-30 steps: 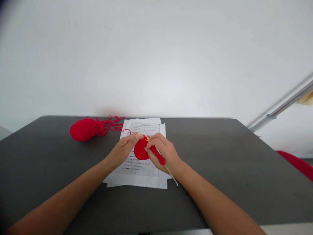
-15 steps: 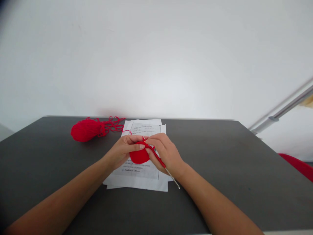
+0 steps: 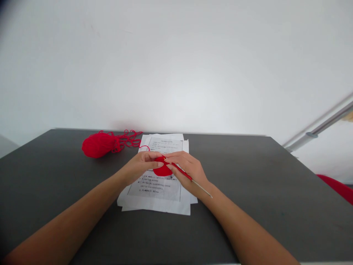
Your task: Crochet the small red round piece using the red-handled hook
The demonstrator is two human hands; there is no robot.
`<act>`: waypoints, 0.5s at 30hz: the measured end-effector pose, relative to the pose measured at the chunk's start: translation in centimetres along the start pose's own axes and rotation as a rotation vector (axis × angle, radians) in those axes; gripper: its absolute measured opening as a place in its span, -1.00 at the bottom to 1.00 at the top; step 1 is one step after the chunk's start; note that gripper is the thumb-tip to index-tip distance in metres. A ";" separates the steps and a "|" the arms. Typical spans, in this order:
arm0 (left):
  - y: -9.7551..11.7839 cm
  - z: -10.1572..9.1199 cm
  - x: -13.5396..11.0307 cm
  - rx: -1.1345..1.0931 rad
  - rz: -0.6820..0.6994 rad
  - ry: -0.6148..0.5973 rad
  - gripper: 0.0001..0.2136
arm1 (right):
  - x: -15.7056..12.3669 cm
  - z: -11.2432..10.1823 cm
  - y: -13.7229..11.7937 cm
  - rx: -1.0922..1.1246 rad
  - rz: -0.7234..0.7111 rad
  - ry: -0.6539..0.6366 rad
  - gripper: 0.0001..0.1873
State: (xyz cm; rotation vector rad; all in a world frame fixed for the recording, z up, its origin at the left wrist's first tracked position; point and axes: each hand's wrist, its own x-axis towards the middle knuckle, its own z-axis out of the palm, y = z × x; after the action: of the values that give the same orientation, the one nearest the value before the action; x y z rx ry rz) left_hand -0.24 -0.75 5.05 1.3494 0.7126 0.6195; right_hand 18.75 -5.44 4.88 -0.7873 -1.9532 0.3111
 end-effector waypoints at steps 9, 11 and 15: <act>0.7 -1.0 -0.2 0.325 0.142 0.092 -0.79 | 0.3 0.3 -0.1 0.405 0.379 0.043 -0.89; 0.5 -0.8 -0.2 0.164 0.098 0.107 -0.80 | 0.4 0.2 -0.1 0.427 0.411 0.052 -0.91; 0.4 -0.2 -0.1 -0.016 0.062 0.139 -0.85 | 0.4 0.2 0.0 0.402 0.414 0.079 -0.91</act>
State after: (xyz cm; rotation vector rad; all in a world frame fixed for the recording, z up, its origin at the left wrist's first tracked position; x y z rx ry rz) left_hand -0.49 -0.67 5.42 1.3264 0.7784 0.7725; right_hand 18.46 -5.17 5.09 -0.9115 -1.5689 0.8765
